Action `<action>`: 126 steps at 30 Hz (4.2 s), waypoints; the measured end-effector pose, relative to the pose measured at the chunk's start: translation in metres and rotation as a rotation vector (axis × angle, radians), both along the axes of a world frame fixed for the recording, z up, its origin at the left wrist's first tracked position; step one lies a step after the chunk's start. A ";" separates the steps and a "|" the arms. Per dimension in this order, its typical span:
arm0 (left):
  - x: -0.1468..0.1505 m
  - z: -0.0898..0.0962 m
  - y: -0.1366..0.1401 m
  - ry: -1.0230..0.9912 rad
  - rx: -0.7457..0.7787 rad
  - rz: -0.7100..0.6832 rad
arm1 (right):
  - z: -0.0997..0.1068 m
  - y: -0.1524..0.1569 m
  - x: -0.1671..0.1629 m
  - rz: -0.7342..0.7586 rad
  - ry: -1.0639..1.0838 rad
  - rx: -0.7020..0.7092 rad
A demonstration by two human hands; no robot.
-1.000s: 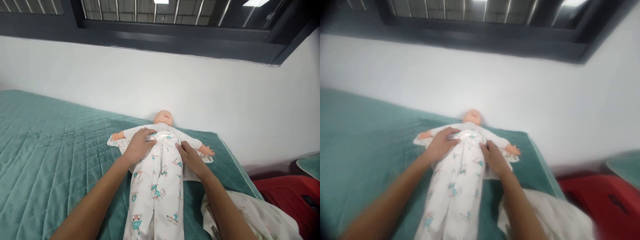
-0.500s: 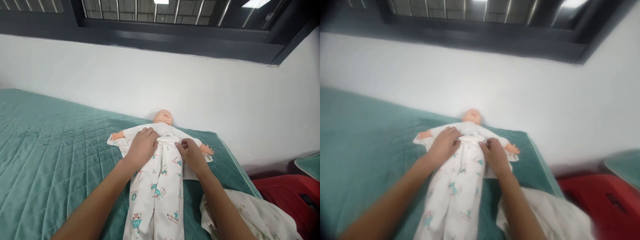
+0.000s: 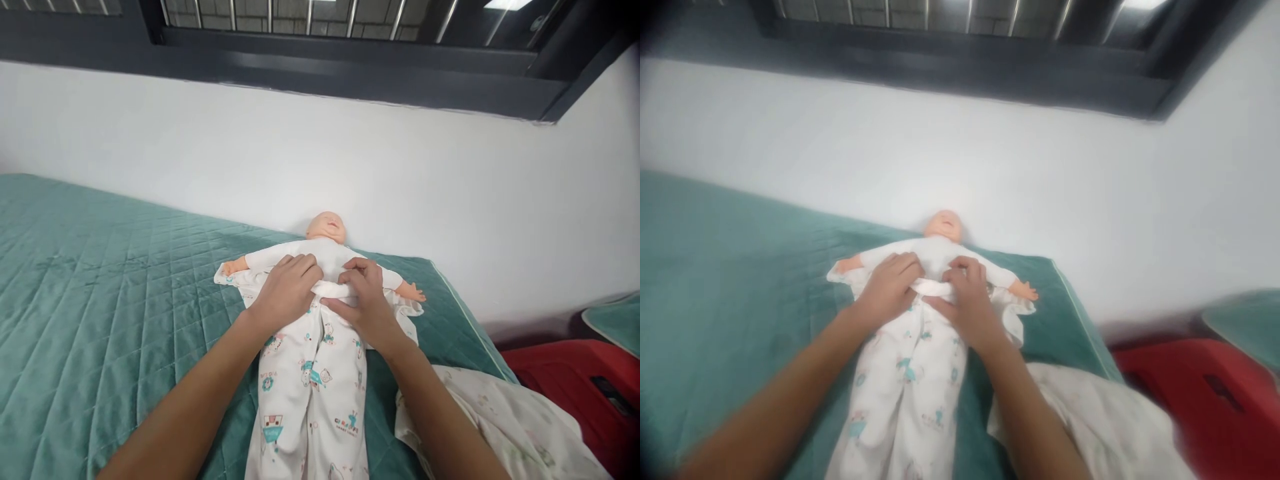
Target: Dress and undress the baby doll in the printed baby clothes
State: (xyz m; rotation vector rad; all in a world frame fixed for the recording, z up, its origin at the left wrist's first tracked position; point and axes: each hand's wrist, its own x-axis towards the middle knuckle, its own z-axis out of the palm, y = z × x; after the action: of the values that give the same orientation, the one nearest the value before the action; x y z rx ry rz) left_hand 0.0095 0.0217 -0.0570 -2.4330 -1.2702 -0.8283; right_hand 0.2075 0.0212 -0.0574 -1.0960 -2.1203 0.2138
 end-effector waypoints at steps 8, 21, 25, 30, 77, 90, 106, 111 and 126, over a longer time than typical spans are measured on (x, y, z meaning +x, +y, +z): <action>-0.022 -0.012 -0.012 -0.174 -0.107 0.087 | -0.001 -0.001 0.001 0.035 -0.187 0.123; -0.047 -0.040 -0.074 -0.374 -0.354 0.310 | -0.002 -0.001 0.001 -0.021 -0.359 0.084; -0.046 -0.041 -0.069 -0.397 -0.373 0.258 | -0.004 -0.007 -0.003 -0.069 -0.391 0.094; -0.046 -0.041 -0.065 -0.365 -0.360 0.267 | 0.003 -0.032 -0.004 -0.142 -0.476 0.040; -0.047 -0.053 -0.114 -0.832 -0.611 0.021 | -0.022 -0.117 0.007 -0.305 -0.057 -0.283; -0.034 -0.036 -0.092 -0.699 -0.544 -0.018 | -0.011 -0.144 -0.013 -0.323 0.151 -0.440; -0.044 -0.052 -0.140 -0.890 -0.754 -0.073 | -0.048 -0.113 -0.021 -0.282 0.319 -0.263; -0.045 -0.048 -0.162 -0.886 -0.789 -0.090 | -0.045 -0.112 -0.020 -0.253 0.333 -0.221; -0.049 -0.045 -0.161 -0.940 -0.845 -0.152 | -0.011 -0.213 -0.027 -0.103 0.089 -0.480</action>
State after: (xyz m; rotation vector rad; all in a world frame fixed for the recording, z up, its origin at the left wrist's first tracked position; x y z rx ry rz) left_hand -0.0395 -0.1394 -0.1023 -2.8509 -2.0918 -1.9539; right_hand 0.1802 -0.1922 -0.0686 -1.4327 -1.9743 0.7364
